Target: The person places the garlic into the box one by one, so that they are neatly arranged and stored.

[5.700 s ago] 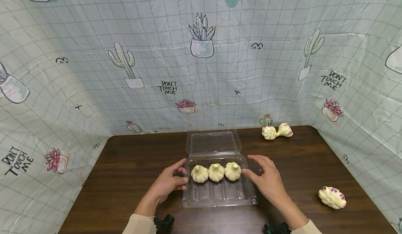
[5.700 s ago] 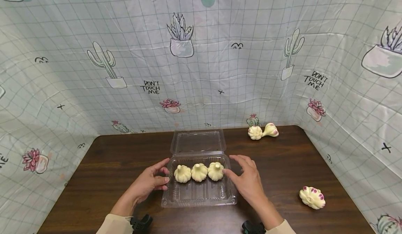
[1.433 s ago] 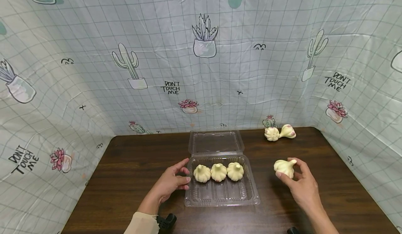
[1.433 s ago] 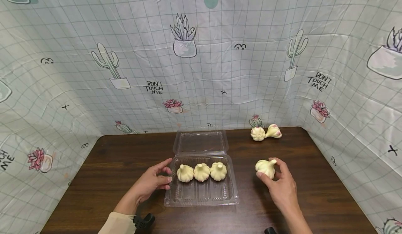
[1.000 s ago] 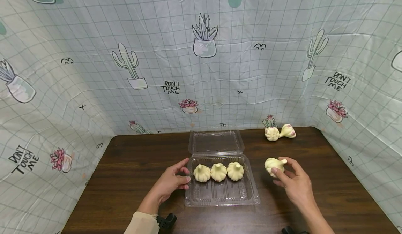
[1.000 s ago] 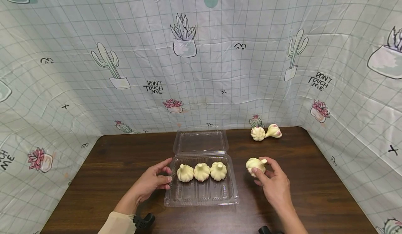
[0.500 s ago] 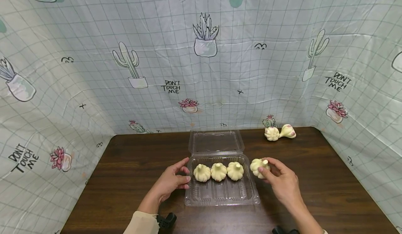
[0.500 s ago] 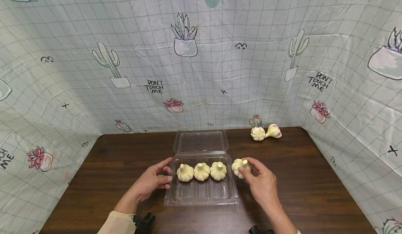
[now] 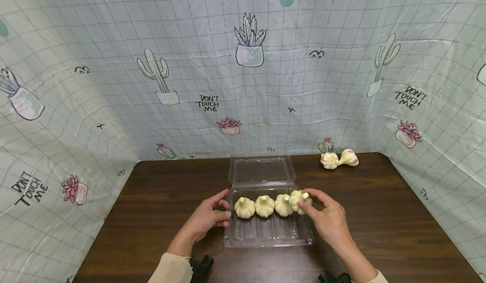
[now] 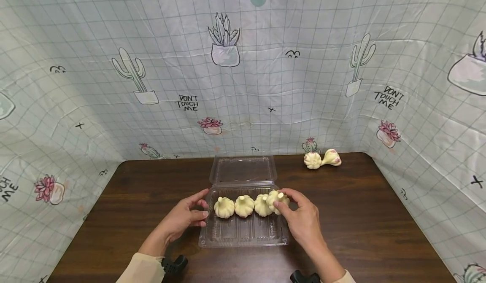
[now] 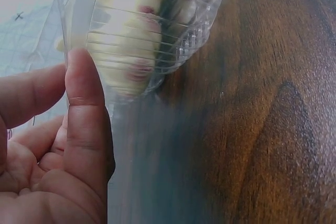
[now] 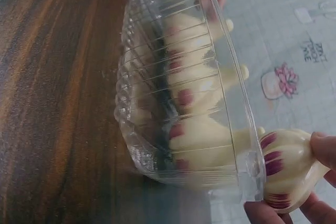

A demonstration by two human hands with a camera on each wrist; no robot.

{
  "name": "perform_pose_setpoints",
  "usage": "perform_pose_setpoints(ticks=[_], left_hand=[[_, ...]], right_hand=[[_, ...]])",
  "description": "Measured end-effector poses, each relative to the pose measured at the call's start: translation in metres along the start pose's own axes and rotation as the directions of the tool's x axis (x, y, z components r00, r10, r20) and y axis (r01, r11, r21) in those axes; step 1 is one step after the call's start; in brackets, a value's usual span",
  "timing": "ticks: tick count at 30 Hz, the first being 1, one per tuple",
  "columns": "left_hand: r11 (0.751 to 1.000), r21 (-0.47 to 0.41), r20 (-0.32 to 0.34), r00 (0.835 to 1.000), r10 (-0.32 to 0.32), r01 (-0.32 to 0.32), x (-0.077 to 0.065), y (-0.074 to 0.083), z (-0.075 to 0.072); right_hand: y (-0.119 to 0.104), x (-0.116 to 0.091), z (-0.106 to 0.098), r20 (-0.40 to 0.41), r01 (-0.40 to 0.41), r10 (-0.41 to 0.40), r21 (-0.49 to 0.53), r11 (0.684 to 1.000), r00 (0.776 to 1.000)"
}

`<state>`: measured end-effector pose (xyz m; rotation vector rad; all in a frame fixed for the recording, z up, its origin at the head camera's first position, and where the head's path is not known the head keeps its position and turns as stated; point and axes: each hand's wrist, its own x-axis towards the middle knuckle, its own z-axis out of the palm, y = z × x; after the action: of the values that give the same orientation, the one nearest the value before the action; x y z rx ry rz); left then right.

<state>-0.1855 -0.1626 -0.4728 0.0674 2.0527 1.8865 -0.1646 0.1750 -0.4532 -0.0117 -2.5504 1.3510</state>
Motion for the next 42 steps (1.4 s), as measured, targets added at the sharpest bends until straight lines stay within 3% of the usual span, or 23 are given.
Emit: perform_pose_setpoints(ticks=[11,20,27,42], left_hand=[[1.0,-0.004,-0.004,1.0,0.0,0.0,0.003,0.0,-0.001],[1.0,-0.006,-0.005,1.0,0.003,-0.003,0.001,0.001,-0.001],[1.0,-0.005,-0.009,1.0,-0.001,0.001,0.002,-0.001,0.0],[1.0,-0.017,-0.001,1.0,0.005,-0.005,0.001,-0.002,0.0]], right_hand=[[-0.014,-0.004,0.012,0.002,0.083,-0.083,-0.027,0.996,0.997],[-0.027,-0.012,0.031,0.05,0.131,-0.135,0.073,0.989,0.99],[-0.036,-0.016,0.046,0.081,0.145,-0.157,0.137,0.98,0.984],[-0.043,-0.025,0.07,0.155,0.134,-0.154,0.132,0.982,0.976]])
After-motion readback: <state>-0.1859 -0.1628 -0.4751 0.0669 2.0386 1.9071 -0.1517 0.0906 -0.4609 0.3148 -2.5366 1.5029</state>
